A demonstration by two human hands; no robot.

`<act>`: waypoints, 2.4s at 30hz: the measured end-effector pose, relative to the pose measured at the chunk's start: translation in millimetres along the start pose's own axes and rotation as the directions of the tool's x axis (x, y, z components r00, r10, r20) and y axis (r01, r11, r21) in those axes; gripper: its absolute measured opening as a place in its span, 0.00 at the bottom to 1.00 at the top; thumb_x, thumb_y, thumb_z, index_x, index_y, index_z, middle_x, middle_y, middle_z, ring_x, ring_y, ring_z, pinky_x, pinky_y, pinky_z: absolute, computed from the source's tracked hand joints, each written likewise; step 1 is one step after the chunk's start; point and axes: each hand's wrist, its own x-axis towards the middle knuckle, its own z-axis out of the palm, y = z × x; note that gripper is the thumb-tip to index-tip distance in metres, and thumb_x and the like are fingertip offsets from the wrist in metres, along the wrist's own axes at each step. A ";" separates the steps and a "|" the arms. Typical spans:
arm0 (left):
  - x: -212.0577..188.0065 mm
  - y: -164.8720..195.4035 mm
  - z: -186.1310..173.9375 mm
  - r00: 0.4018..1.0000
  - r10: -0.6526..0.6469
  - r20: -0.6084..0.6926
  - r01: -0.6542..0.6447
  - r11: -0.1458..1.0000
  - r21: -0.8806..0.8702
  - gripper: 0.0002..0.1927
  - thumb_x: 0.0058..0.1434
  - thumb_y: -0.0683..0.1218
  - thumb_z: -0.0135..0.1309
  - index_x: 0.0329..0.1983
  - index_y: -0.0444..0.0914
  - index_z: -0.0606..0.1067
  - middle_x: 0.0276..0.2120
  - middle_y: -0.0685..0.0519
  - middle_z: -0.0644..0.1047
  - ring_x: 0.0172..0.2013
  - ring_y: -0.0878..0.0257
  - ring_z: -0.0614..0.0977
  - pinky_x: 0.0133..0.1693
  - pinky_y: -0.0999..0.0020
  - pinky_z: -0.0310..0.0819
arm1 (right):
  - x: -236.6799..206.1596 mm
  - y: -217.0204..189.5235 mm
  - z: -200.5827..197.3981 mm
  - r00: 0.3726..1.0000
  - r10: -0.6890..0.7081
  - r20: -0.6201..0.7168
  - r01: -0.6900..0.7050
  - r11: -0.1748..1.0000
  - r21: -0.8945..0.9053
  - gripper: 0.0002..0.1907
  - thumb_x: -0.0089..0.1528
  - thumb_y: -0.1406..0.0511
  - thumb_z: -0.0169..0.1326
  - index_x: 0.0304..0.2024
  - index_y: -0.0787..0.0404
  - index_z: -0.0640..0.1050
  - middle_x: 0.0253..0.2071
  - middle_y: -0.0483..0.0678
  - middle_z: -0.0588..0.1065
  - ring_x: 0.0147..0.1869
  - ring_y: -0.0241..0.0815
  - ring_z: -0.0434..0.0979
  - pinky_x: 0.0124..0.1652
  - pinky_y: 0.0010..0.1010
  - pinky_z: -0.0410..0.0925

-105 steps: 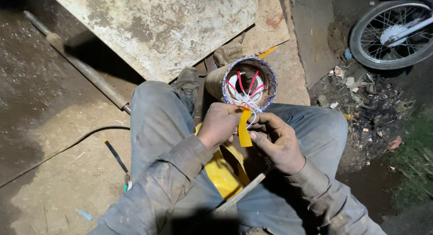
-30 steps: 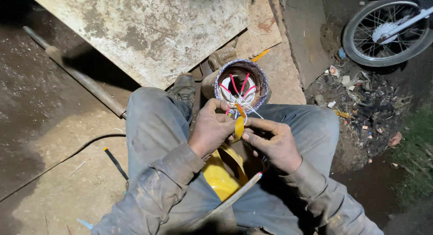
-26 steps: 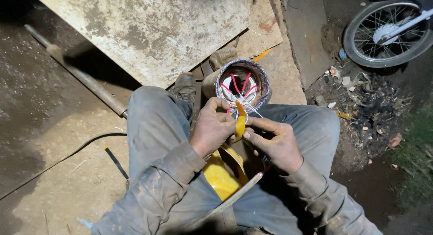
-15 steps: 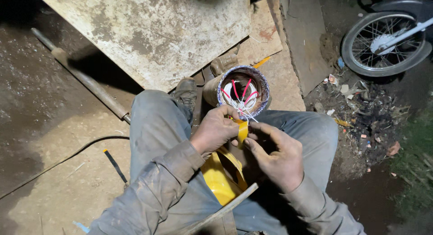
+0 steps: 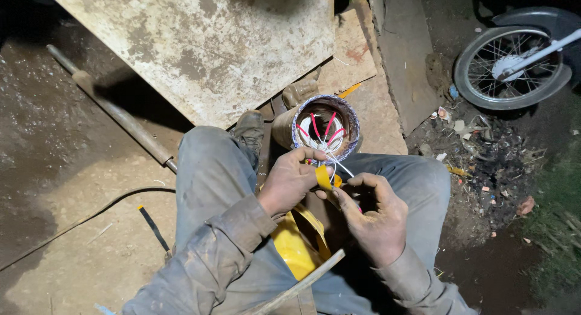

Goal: The person sits on the ground and wraps electrical tape around wire connections inside a conduit pipe, pressing and smoothing the tape by hand. They use a utility knife to cut the tape and pliers lie nearby, working through several wire joints in sequence.

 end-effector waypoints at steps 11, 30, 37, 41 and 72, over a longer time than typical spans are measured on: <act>-5.0 0.9 -12.0 0.977 0.082 0.198 -0.056 0.989 -0.134 0.28 0.63 0.34 0.52 0.66 0.29 0.61 0.39 0.45 0.83 0.35 0.60 0.85 0.40 0.66 0.82 | 6.6 -3.2 -13.0 0.987 -0.136 0.080 0.146 0.981 -0.125 0.09 0.56 0.71 0.66 0.39 0.62 0.81 0.33 0.47 0.79 0.35 0.33 0.81 0.36 0.24 0.72; -11.3 10.0 -4.1 0.983 0.167 0.073 -0.176 0.975 0.138 0.32 0.61 0.38 0.56 0.69 0.34 0.62 0.29 0.53 0.82 0.32 0.72 0.80 0.39 0.77 0.74 | 7.3 -15.1 -18.1 0.944 -0.184 0.274 0.258 0.930 -0.263 0.24 0.51 0.71 0.66 0.51 0.55 0.81 0.37 0.48 0.76 0.36 0.44 0.81 0.35 0.32 0.74; 1.4 1.5 -6.3 0.991 0.132 0.013 -0.130 0.947 0.292 0.35 0.58 0.36 0.50 0.71 0.32 0.63 0.26 0.53 0.76 0.25 0.72 0.73 0.28 0.75 0.67 | 3.8 -2.8 -10.8 0.967 -0.186 0.175 0.223 0.949 -0.223 0.19 0.55 0.69 0.67 0.48 0.59 0.79 0.40 0.47 0.78 0.38 0.40 0.82 0.38 0.29 0.74; -9.5 11.7 3.0 0.986 0.158 0.046 -0.165 0.955 0.248 0.35 0.60 0.38 0.49 0.73 0.35 0.60 0.28 0.54 0.78 0.27 0.72 0.74 0.31 0.75 0.69 | 7.1 10.4 -5.3 0.866 0.391 0.312 -0.473 0.843 0.257 0.22 0.62 0.71 0.63 0.58 0.69 0.74 0.37 0.50 0.76 0.36 0.35 0.71 0.37 0.26 0.66; 2.0 75.5 11.1 0.535 0.322 0.781 -0.801 -0.101 0.590 0.31 0.39 0.39 0.65 0.51 0.39 0.78 0.52 0.50 0.79 0.59 0.45 0.77 0.62 0.53 0.70 | 0.9 49.6 1.7 0.754 0.563 0.339 -0.631 0.474 0.614 0.18 0.61 0.72 0.58 0.51 0.59 0.68 0.29 0.45 0.77 0.27 0.32 0.73 0.25 0.22 0.66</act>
